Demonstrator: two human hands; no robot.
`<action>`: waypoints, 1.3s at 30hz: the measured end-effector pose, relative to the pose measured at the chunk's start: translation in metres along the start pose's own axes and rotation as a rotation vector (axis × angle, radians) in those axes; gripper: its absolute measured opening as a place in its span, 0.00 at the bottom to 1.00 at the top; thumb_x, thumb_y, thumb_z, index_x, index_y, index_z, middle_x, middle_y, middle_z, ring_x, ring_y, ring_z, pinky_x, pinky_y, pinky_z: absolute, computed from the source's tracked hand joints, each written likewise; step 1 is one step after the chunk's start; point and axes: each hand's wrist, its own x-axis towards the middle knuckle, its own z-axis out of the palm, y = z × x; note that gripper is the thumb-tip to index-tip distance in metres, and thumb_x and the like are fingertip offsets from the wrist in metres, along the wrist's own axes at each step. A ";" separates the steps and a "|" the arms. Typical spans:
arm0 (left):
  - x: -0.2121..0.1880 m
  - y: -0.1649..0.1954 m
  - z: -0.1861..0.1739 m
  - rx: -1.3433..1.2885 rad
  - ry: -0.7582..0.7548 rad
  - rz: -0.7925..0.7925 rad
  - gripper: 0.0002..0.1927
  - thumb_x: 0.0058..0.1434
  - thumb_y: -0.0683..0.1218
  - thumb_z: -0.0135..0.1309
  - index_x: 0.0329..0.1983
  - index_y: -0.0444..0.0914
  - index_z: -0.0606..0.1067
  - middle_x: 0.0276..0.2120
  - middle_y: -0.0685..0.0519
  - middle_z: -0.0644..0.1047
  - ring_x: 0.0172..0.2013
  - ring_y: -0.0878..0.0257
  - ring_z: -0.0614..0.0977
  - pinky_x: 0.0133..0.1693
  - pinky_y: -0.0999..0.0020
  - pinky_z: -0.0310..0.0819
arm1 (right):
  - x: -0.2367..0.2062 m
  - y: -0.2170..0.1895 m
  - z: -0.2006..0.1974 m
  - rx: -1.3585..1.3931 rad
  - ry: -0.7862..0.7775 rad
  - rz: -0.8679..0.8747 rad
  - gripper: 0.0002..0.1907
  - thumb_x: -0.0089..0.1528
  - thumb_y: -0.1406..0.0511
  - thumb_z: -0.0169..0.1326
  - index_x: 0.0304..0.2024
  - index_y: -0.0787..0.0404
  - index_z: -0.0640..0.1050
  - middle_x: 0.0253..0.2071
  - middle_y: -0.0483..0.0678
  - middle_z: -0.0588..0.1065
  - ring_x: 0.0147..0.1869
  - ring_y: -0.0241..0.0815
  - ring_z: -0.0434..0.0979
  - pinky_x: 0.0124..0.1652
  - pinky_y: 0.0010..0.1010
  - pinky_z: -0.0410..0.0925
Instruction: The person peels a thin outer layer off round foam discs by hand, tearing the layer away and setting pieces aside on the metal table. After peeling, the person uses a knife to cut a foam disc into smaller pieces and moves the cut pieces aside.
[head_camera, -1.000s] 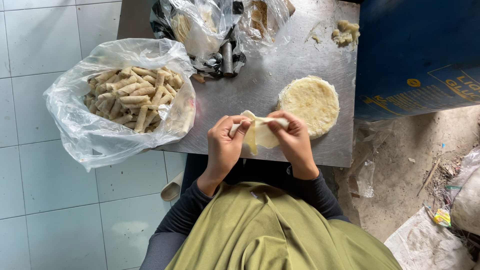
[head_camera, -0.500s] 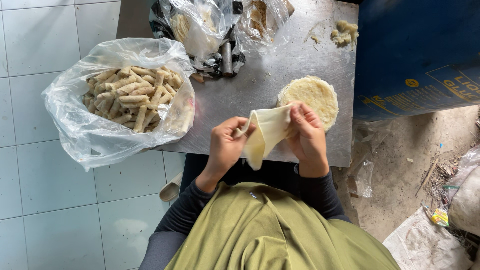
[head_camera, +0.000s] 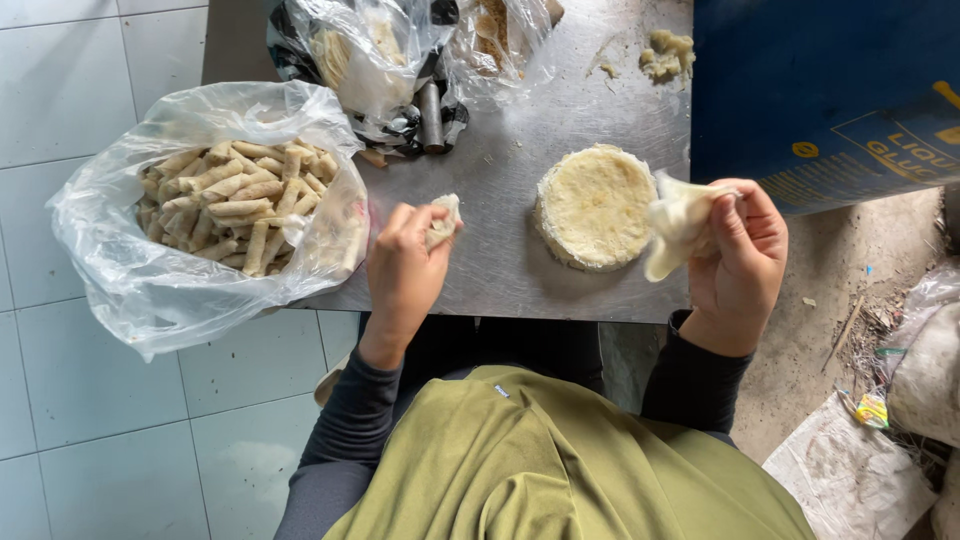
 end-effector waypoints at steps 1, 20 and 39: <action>0.004 0.007 -0.001 0.107 0.103 0.060 0.19 0.60 0.49 0.69 0.52 0.39 0.78 0.43 0.50 0.76 0.42 0.55 0.81 0.42 0.60 0.75 | -0.003 -0.003 0.001 -0.020 -0.027 0.018 0.05 0.75 0.70 0.53 0.48 0.69 0.77 0.41 0.50 0.79 0.42 0.35 0.80 0.46 0.23 0.74; 0.117 0.079 0.100 -0.412 -0.095 0.762 0.01 0.65 0.44 0.63 0.40 0.44 0.82 0.38 0.58 0.82 0.36 0.66 0.82 0.50 0.59 0.76 | 0.045 -0.017 -0.013 -0.937 -0.119 -0.486 0.09 0.69 0.81 0.61 0.47 0.65 0.79 0.46 0.50 0.78 0.50 0.36 0.78 0.48 0.24 0.73; 0.048 0.028 0.093 0.056 -0.312 0.804 0.08 0.59 0.41 0.55 0.37 0.48 0.81 0.40 0.62 0.78 0.53 0.63 0.78 0.68 0.40 0.53 | -0.024 0.040 -0.028 -1.489 -0.353 -0.395 0.10 0.59 0.72 0.61 0.39 0.51 0.84 0.42 0.39 0.79 0.52 0.42 0.77 0.57 0.36 0.62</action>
